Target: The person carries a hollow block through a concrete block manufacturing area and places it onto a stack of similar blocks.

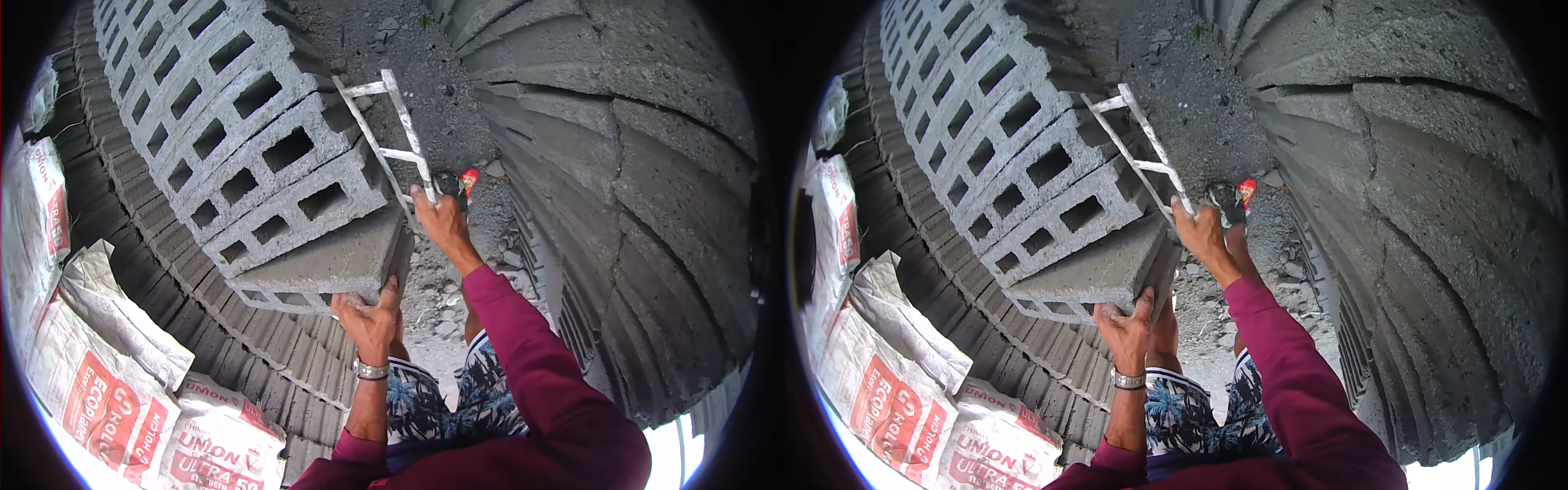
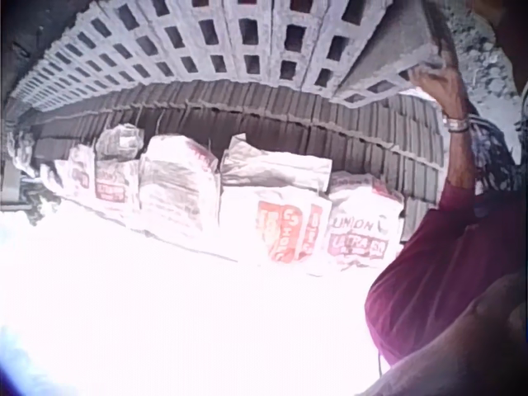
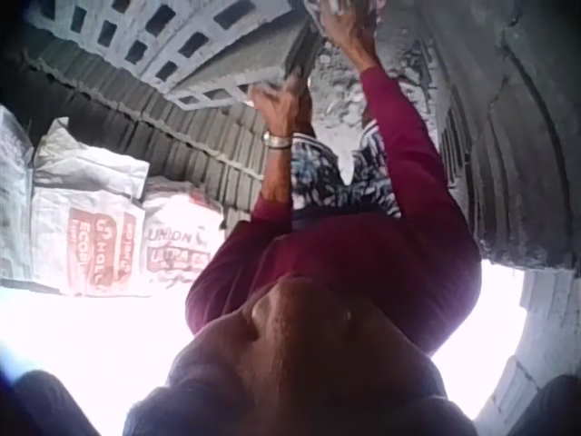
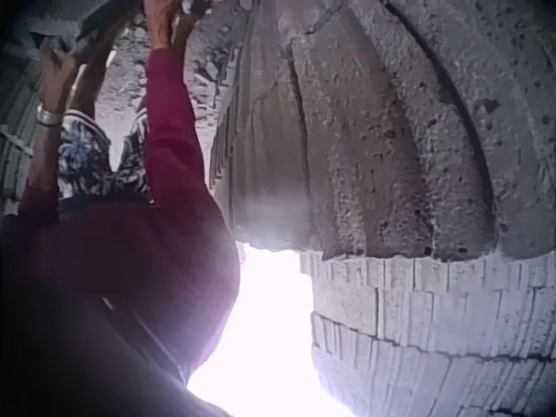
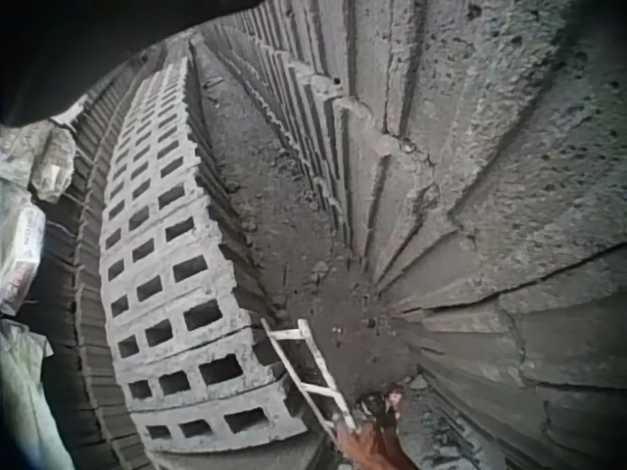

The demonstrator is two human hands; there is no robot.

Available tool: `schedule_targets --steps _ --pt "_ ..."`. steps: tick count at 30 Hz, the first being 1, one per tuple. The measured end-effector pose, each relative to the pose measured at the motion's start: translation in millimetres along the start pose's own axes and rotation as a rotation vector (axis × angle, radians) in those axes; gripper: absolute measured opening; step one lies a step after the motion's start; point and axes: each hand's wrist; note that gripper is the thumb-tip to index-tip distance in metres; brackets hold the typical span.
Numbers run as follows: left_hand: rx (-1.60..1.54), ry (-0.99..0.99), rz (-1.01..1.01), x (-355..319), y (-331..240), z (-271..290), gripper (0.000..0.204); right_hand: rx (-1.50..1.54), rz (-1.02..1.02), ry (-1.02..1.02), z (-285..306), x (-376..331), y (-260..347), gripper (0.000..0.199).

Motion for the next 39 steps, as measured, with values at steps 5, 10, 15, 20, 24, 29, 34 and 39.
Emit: schedule_targets --steps 5,10,15,20,24,29,34,39 --pt "0.016 0.023 0.058 -5.3 3.1 16.9 0.052 0.376 0.016 -0.023 42.8 9.6 63.9 0.05" --pt "0.007 0.043 0.059 0.7 -3.4 10.5 0.052 0.327 0.072 -0.006 26.7 22.4 60.9 0.052" --pt "-0.01 0.028 -0.004 -7.2 1.5 15.9 0.049 0.042 -0.01 0.097 6.9 9.7 2.8 0.05" --pt "0.042 0.022 0.018 -3.8 5.7 20.4 0.048 0.35 0.083 0.02 62.0 24.5 90.5 0.05" --pt "0.037 0.03 0.02 1.0 -1.0 14.4 0.048 0.351 0.046 -0.039 33.2 15.0 55.7 0.053" --pt "-0.074 0.081 0.035 1.4 -8.1 13.0 0.048 0.298 -0.092 -0.072 8.9 -6.8 7.7 0.056" --pt "-0.036 0.066 0.083 1.1 -3.8 24.3 0.049 0.511 0.11 -0.141 56.4 4.4 76.3 0.048" --pt "0.018 0.094 0.118 -1.1 -4.7 25.4 0.05 0.451 -0.127 -0.083 7.5 -1.6 38.2 0.05"
Point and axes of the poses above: each hand's wrist, its own x-axis towards the middle knuckle, its own z-axis out of the back of the hand, y = z × x, and after that the axes turned 9 degrees about z, right-handed
